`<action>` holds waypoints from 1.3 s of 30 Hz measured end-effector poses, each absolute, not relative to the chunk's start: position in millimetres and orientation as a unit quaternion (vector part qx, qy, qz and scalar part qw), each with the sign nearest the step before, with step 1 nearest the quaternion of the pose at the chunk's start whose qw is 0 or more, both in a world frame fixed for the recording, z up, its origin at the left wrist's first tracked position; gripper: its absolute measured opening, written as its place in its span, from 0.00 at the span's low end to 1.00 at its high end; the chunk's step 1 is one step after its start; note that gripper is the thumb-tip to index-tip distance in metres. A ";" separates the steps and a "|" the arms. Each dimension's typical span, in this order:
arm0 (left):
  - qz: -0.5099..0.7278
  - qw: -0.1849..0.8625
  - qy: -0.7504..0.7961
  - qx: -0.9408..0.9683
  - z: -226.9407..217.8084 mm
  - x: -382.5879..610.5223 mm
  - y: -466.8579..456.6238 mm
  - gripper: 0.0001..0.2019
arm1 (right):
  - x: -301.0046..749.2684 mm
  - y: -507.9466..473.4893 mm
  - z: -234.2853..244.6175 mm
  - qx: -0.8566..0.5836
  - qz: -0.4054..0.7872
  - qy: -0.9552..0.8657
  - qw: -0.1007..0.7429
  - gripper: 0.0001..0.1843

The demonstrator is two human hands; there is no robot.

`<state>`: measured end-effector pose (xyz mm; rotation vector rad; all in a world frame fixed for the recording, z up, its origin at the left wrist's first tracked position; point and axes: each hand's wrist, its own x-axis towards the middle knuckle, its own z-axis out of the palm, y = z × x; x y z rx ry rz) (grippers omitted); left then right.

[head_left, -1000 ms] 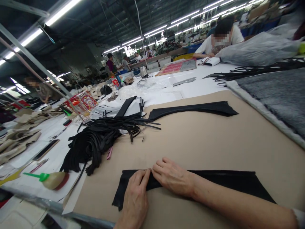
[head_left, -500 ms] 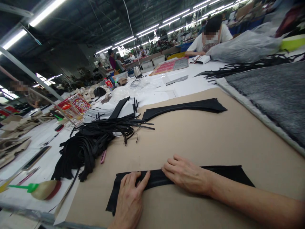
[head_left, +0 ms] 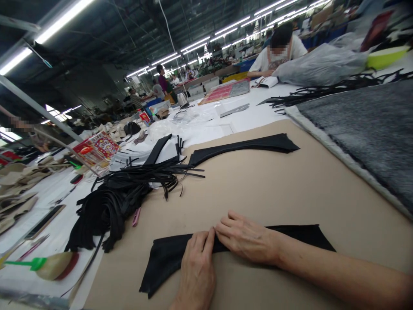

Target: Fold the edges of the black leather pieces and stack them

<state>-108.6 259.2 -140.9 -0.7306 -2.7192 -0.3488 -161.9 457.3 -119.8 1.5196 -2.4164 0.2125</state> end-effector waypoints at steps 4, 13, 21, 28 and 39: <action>-0.117 0.143 -0.944 -0.273 -143.7 -107.5 256.5 0.30 | -161.5 470.3 -119.1 0.526 0.065 -0.836 0.142 0.08; -0.052 0.138 -0.961 -0.235 -140.1 -104.2 264.7 0.37 | -155.1 504.0 -120.4 0.521 0.065 -0.837 0.151 0.07; -0.010 0.160 -0.954 -0.253 -133.2 -105.8 270.1 0.38 | -150.6 522.0 -121.1 0.515 0.059 -0.843 0.145 0.07; -0.083 0.185 -0.946 -0.252 -132.5 -110.2 285.1 0.32 | -148.0 523.8 -122.6 0.513 0.057 -0.844 0.150 0.06; -0.143 0.110 -0.937 -0.299 -142.5 -108.2 314.6 0.30 | -145.3 536.1 -118.1 0.506 0.064 -0.848 0.144 0.08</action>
